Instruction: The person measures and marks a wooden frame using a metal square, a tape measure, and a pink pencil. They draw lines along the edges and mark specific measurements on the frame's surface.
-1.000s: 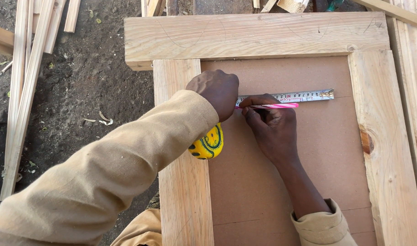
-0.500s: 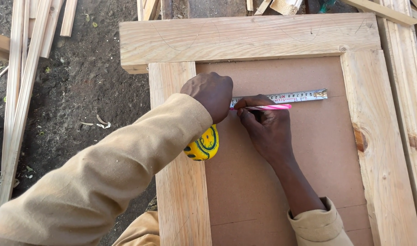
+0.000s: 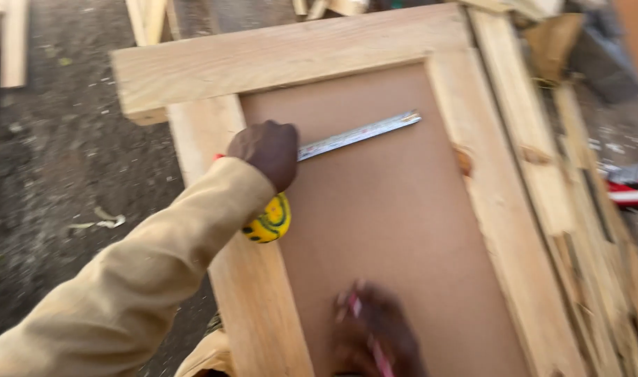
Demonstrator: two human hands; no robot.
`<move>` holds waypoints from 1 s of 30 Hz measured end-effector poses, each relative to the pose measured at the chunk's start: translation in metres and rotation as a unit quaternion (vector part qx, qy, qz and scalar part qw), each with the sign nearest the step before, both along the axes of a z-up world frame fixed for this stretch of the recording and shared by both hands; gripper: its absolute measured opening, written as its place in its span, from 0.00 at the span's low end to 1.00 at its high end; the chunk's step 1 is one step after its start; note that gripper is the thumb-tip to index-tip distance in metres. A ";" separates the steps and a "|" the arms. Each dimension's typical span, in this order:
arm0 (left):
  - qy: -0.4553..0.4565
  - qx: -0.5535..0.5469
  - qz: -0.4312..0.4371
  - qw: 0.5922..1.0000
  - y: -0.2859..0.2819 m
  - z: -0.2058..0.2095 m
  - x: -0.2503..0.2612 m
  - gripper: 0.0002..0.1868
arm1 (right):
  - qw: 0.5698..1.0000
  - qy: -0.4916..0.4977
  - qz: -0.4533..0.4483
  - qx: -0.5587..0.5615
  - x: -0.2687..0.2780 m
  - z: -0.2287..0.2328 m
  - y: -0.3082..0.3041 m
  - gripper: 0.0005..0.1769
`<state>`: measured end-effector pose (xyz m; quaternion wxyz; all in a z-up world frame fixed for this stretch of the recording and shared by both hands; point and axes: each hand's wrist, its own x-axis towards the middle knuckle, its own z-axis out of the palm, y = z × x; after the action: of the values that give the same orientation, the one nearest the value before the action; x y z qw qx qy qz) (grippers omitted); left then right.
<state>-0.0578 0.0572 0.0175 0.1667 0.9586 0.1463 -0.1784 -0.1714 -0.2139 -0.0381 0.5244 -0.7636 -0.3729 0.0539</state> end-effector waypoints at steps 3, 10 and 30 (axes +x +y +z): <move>-0.009 0.011 0.024 1.000 -0.022 -0.008 -0.026 0.13 | 0.985 -0.155 -0.057 -0.057 -0.062 -0.047 -0.059 0.09; 0.016 0.014 0.060 0.998 -0.105 -0.004 -0.089 0.16 | 0.983 -0.094 -0.140 -0.078 -0.089 -0.002 -0.152 0.00; -0.121 0.020 0.019 0.992 -0.176 -0.051 -0.131 0.06 | 0.970 0.017 -0.168 -0.173 0.004 0.069 -0.226 0.19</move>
<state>-0.1892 -0.1186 -0.0339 0.1678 0.9733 0.1467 -0.0553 -0.1679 -0.4401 0.0310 0.3918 -0.8934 -0.2157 0.0416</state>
